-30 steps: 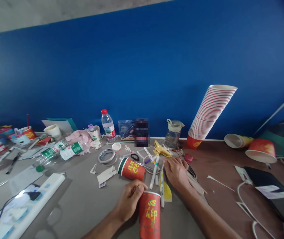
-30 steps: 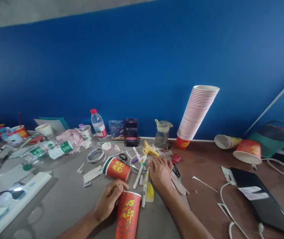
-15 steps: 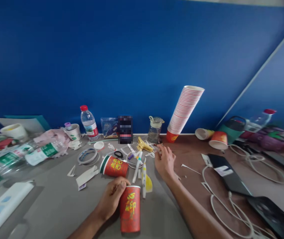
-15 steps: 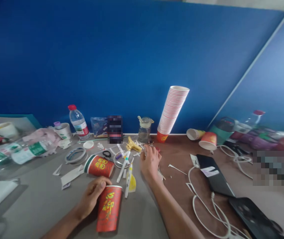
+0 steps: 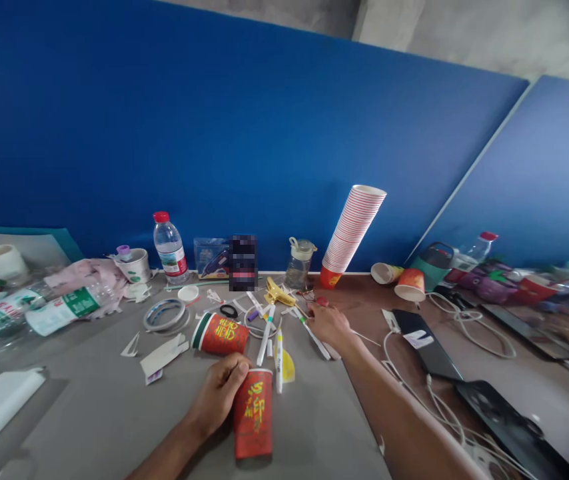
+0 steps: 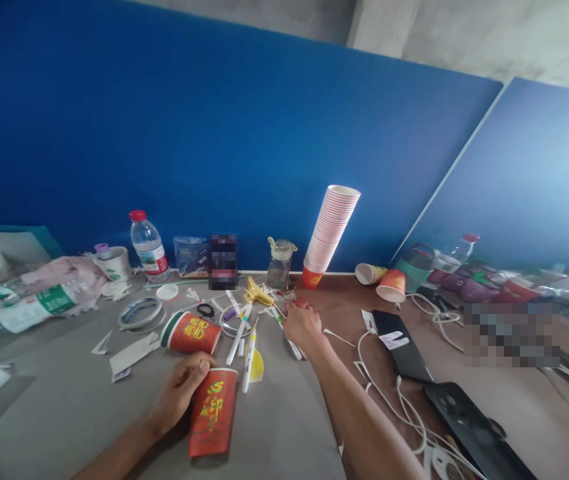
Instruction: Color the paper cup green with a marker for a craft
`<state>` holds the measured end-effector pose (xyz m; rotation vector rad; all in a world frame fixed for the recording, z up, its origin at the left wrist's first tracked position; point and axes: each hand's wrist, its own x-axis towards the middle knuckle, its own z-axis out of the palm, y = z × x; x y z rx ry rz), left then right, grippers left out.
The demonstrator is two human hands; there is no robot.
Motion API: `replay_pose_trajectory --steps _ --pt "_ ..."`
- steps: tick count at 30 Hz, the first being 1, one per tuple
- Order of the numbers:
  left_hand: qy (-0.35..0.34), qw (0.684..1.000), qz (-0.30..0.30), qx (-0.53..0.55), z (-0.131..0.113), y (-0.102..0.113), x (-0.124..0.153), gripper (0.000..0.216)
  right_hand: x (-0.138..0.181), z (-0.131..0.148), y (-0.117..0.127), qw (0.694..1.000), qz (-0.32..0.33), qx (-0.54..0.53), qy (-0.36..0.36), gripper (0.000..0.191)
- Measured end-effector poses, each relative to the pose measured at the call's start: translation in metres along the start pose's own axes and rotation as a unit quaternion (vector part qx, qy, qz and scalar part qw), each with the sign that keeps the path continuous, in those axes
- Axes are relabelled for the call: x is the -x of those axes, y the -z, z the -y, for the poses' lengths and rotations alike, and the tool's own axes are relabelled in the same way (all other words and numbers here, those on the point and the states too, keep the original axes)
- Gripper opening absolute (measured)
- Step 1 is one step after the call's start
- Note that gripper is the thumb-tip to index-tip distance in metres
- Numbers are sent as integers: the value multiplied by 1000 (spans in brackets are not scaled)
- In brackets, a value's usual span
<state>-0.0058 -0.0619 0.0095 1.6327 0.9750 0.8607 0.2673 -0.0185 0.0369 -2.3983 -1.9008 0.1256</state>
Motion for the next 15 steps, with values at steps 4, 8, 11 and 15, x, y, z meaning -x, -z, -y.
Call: replay_pose_trajectory --steps 4,8,11,15 --pt "0 1000 -4 1 -3 -1 0 47 -4 1 1 1000 -2 24 8 30" --pt "10 1000 0 10 -6 -2 0 47 -5 6 5 999 -35 36 19 30" --pt "14 1000 1 16 -6 -2 0 46 -9 18 4 996 -69 9 55 35" --pt "4 1000 0 6 -6 -2 1 44 -21 38 -6 995 -66 -24 77 44"
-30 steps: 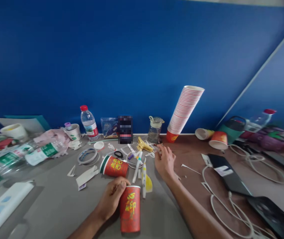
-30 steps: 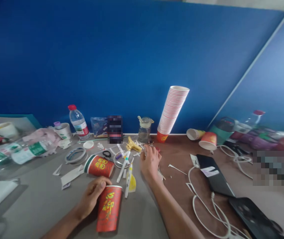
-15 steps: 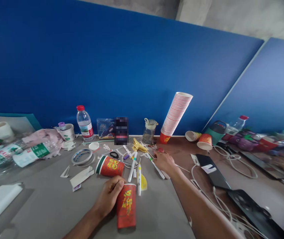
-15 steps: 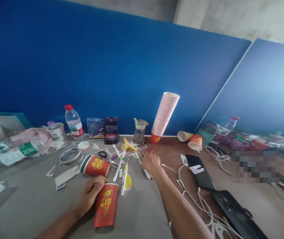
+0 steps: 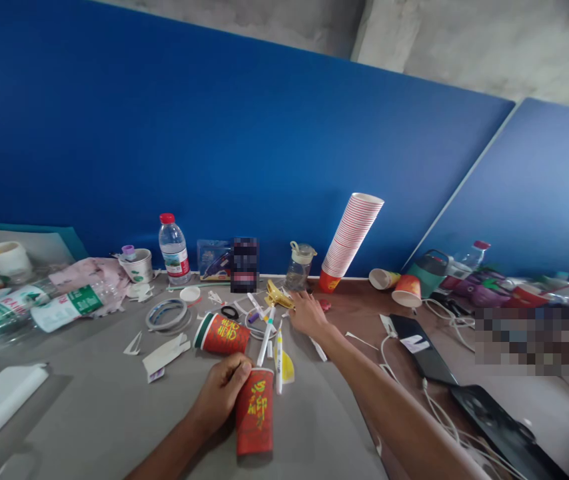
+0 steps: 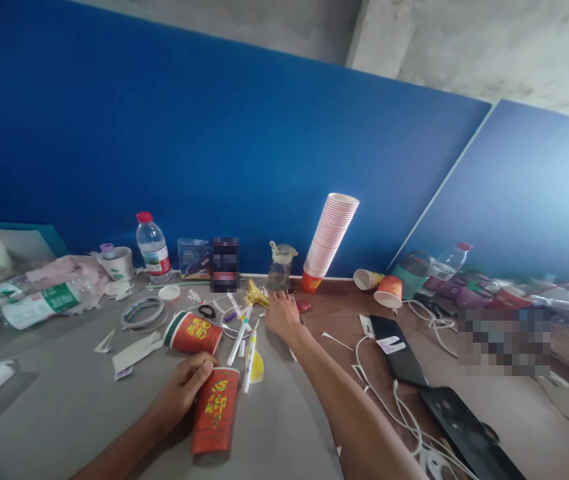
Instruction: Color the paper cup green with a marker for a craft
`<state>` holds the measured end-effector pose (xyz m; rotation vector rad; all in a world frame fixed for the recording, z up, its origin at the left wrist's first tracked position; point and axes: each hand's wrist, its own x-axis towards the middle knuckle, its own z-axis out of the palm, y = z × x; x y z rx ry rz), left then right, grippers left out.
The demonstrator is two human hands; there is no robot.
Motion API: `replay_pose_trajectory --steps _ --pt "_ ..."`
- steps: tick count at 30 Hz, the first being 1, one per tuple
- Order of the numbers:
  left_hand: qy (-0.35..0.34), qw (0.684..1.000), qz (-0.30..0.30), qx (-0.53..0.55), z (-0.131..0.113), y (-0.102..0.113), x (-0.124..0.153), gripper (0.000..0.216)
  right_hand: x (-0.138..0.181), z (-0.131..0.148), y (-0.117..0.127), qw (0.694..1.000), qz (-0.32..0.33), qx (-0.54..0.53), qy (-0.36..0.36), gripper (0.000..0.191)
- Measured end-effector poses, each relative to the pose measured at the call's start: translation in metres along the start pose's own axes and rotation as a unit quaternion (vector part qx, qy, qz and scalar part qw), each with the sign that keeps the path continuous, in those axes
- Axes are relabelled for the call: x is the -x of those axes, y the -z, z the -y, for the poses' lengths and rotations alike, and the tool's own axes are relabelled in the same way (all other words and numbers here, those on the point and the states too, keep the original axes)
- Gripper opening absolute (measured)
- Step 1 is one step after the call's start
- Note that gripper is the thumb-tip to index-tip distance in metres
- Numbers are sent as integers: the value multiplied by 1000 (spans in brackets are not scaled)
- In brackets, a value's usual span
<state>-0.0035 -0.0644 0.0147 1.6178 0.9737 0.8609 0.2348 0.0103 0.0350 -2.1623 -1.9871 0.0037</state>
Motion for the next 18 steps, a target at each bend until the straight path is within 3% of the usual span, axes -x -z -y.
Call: replay_pose_trajectory --steps 7,14,18 --pt "3 1000 2 11 -2 -1 0 45 -20 18 -14 999 9 -30 -5 33" --pt "3 1000 4 11 -4 -2 0 42 -42 23 -22 994 -38 -91 -46 32" --pt "6 1000 2 13 -3 -3 0 42 -52 23 -24 990 -50 -128 -33 33"
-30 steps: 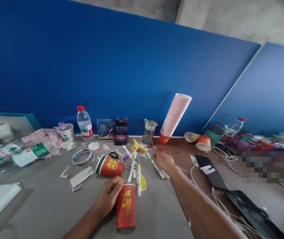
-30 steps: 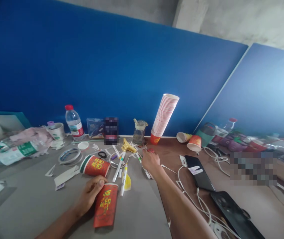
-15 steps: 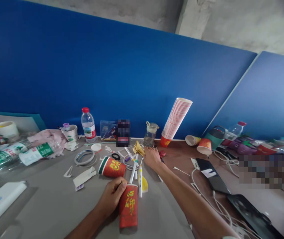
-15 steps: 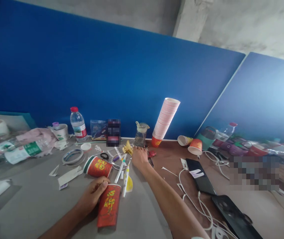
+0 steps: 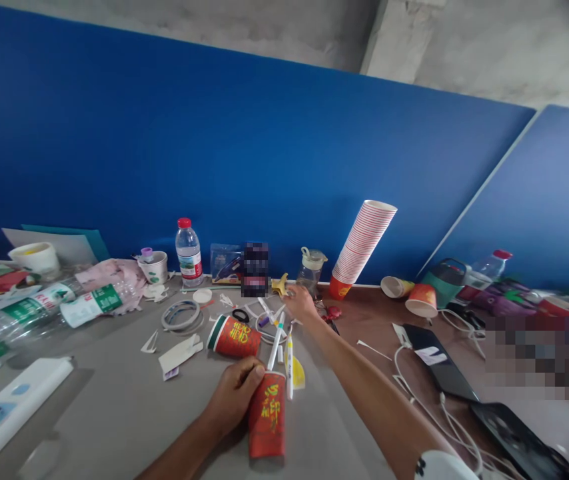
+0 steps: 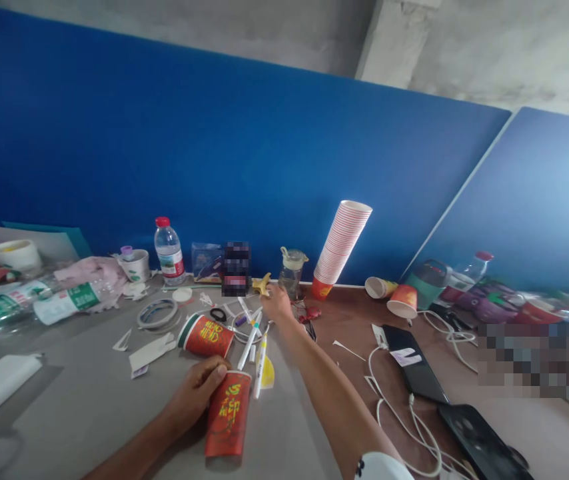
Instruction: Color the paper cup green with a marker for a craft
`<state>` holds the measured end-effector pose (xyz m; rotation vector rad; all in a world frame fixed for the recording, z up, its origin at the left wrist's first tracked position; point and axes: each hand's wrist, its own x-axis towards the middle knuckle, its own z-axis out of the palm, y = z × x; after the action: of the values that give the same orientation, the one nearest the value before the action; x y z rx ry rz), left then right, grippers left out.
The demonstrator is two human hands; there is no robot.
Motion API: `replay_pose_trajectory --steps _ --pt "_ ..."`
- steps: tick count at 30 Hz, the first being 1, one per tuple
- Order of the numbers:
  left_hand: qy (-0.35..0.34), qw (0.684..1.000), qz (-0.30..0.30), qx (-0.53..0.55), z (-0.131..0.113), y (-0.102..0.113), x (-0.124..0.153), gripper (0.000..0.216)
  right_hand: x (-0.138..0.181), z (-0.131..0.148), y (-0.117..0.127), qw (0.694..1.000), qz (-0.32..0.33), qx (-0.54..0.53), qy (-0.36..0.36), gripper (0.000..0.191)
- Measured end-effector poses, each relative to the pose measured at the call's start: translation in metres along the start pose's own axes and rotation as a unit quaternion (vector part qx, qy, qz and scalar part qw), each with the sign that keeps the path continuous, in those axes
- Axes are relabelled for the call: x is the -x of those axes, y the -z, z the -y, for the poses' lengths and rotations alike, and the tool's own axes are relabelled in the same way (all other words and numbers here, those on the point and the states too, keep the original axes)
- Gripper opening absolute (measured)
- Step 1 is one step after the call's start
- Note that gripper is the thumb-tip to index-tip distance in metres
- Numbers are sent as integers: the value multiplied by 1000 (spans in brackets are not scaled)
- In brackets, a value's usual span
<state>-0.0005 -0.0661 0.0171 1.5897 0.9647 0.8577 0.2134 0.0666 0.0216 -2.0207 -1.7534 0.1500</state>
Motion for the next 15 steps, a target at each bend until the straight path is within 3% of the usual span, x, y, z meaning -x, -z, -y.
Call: replay_pose_trajectory --steps 7,15 --pt "-6 1000 -6 -12 1 1 0 39 3 -20 15 999 25 6 26 34" --pt "-8 999 -2 -37 0 1 0 36 8 -51 41 985 126 106 46 28"
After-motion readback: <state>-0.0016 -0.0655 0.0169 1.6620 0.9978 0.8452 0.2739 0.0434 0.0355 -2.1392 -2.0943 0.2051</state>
